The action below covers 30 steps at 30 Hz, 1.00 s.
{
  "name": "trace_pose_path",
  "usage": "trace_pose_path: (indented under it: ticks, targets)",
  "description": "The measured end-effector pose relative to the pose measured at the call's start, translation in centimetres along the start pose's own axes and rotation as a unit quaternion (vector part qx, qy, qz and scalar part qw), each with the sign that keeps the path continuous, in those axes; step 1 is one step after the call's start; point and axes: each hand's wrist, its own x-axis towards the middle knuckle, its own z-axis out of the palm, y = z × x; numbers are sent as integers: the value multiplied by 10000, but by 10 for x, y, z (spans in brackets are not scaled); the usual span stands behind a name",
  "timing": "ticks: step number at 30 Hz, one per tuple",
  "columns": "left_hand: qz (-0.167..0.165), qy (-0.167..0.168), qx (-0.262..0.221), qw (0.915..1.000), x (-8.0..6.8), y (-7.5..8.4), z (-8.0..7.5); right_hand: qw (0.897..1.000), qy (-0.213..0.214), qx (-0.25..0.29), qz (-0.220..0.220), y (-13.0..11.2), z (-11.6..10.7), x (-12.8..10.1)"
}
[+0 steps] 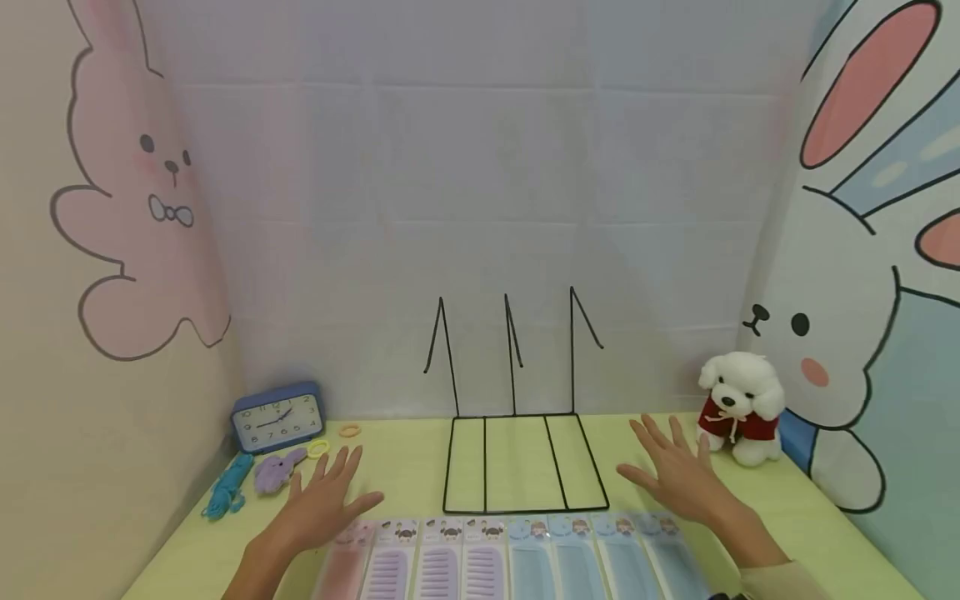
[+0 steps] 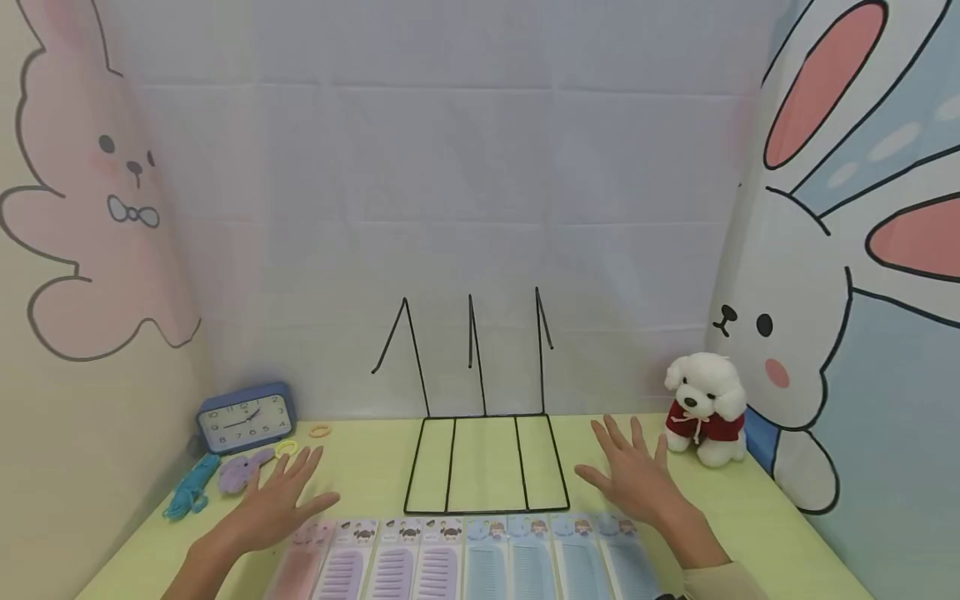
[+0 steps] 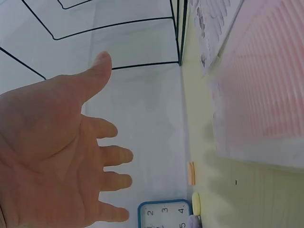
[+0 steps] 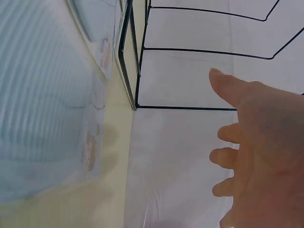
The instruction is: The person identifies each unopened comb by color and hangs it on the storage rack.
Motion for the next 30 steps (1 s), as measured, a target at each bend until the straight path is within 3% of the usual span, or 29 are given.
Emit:
trace_pose_path:
  ticks: [5,10,16,25,30]
  targets:
    - [-53,-245,-346,9991,-4,-8,-1,9998,-134,108,-80,2,2,3]
    - [-75,-410,-646,9970,-6,-11,0,9955,-600,726,-108,3,10,5]
    - [-224,-499,-546,9970,-13,-12,3,9861,-1310,1012,-165,-1,19,10]
    - [-363,-693,-533,9955,-24,-11,1,9751,-1785,1307,-157,0,28,14]
    - [-444,-837,-571,9939,-29,-12,0,9757,-1795,1233,-231,-1,26,15]
